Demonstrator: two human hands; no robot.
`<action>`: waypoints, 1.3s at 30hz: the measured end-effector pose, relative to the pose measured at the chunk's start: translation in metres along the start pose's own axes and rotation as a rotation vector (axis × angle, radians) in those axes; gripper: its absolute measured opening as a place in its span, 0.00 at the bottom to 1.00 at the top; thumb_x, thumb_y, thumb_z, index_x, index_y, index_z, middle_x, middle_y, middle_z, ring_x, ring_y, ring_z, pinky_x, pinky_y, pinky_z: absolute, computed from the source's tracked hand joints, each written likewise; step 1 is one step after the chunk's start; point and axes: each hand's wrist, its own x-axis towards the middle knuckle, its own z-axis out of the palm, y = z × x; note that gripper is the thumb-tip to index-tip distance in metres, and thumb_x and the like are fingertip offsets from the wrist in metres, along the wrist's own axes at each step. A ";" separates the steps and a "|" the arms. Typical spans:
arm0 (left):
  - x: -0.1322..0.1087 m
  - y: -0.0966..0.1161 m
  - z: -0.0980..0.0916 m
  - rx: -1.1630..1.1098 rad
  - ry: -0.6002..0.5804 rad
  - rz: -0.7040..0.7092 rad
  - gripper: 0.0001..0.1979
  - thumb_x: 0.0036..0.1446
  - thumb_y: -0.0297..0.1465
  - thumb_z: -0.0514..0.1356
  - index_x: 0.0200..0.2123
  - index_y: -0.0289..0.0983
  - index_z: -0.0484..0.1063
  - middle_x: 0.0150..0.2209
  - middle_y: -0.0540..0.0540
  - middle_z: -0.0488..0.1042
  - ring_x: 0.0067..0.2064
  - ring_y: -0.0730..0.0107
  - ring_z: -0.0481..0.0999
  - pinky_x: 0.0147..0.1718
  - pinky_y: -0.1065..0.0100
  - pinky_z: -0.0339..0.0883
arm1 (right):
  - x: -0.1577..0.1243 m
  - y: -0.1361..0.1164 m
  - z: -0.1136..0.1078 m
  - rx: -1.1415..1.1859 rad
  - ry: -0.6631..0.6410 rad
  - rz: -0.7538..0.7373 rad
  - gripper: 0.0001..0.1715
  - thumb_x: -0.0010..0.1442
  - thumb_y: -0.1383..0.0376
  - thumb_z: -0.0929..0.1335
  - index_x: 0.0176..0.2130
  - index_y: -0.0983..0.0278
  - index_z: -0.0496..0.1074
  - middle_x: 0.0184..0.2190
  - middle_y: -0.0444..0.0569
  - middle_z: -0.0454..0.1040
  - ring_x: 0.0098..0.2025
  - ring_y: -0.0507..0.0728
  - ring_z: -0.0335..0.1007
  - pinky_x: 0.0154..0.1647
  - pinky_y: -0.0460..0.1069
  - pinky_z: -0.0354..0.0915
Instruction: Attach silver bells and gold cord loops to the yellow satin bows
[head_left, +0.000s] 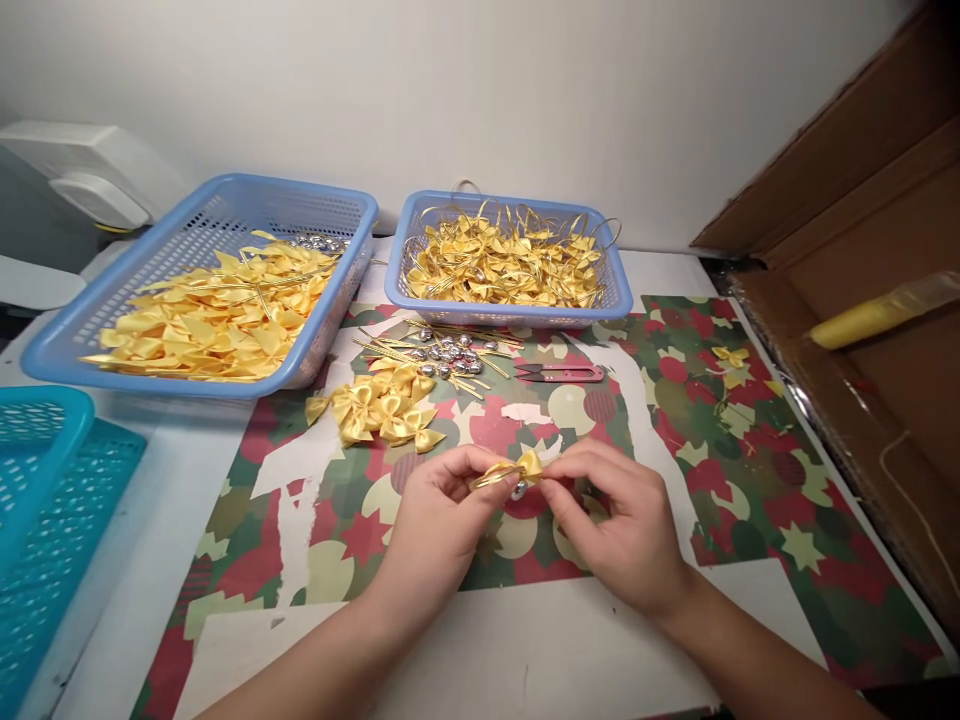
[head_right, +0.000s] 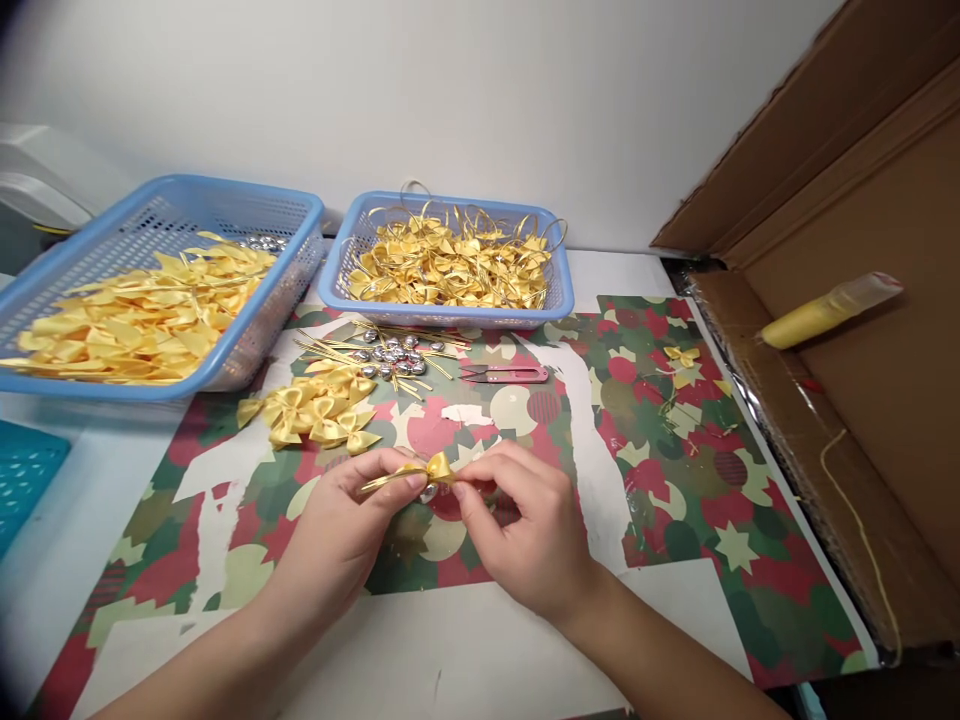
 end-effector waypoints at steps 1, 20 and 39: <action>-0.001 0.002 0.001 0.007 0.007 0.032 0.10 0.46 0.34 0.70 0.23 0.35 0.73 0.27 0.50 0.74 0.29 0.75 0.70 0.28 0.75 0.63 | 0.000 0.000 0.000 0.002 -0.003 0.001 0.07 0.58 0.74 0.67 0.32 0.64 0.73 0.26 0.46 0.72 0.25 0.51 0.67 0.20 0.44 0.63; -0.010 0.007 0.000 0.422 0.077 0.576 0.03 0.50 0.27 0.66 0.26 0.40 0.78 0.28 0.46 0.77 0.33 0.65 0.73 0.34 0.68 0.65 | -0.006 -0.011 0.000 -0.140 0.123 -0.374 0.11 0.56 0.73 0.69 0.38 0.60 0.74 0.25 0.46 0.73 0.26 0.54 0.67 0.27 0.51 0.63; -0.007 0.000 0.003 0.665 0.031 0.872 0.05 0.55 0.23 0.61 0.30 0.38 0.74 0.30 0.49 0.77 0.33 0.72 0.75 0.31 0.72 0.70 | -0.006 -0.002 0.007 -0.244 0.255 -0.472 0.10 0.58 0.77 0.66 0.36 0.64 0.71 0.26 0.47 0.72 0.29 0.54 0.63 0.31 0.52 0.62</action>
